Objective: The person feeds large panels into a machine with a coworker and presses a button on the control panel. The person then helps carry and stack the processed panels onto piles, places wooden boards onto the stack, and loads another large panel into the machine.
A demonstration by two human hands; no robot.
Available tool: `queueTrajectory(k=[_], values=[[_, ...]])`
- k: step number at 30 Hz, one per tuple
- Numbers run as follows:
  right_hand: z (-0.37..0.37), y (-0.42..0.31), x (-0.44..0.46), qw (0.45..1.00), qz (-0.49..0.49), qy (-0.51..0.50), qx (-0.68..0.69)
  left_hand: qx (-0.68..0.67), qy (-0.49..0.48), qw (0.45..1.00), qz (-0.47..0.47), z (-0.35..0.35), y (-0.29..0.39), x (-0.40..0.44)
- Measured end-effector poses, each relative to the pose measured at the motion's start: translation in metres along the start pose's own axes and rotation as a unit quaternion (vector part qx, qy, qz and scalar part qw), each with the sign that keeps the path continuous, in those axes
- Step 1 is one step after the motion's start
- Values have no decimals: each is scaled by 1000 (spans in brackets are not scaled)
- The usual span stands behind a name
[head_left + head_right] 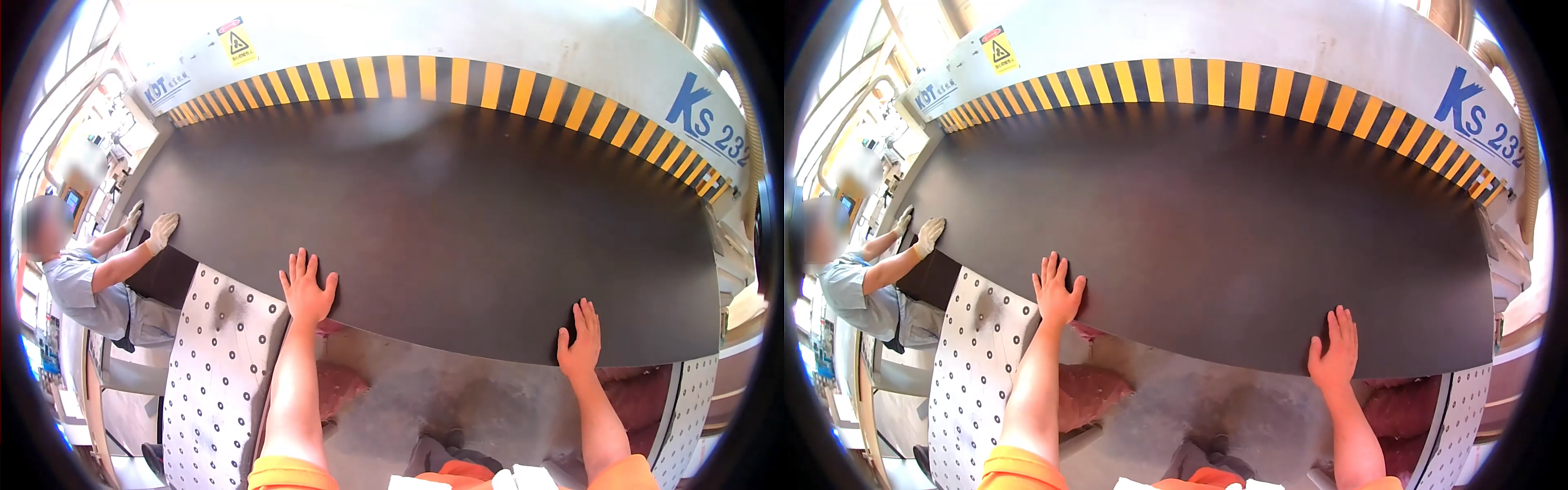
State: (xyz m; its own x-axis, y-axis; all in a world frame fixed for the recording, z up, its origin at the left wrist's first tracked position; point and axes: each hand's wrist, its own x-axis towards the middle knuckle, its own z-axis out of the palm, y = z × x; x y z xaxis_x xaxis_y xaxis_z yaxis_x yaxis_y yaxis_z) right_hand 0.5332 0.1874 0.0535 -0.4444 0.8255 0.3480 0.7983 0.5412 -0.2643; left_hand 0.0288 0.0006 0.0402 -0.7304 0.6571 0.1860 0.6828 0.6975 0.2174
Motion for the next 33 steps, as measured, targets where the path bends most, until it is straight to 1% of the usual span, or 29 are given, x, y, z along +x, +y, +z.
queueTrajectory(k=[6,12,16,27,33], values=[[2,3,0,1000,-11,-6,1,-2,4,1000,2,-1,-1,-1],[3,1,-1,1000,0,-25,-1,-6,-12,1000,-6,-4,0,0],[2,0,-1,999,8,-32,3,-8,-4,1000,-2,-2,-2,0],[6,4,-6,1000,-2,-24,-6,-25,18,1000,4,-2,-4,-2],[8,7,-6,1000,-7,-22,-12,-16,9,1000,-4,-5,-4,-2]])
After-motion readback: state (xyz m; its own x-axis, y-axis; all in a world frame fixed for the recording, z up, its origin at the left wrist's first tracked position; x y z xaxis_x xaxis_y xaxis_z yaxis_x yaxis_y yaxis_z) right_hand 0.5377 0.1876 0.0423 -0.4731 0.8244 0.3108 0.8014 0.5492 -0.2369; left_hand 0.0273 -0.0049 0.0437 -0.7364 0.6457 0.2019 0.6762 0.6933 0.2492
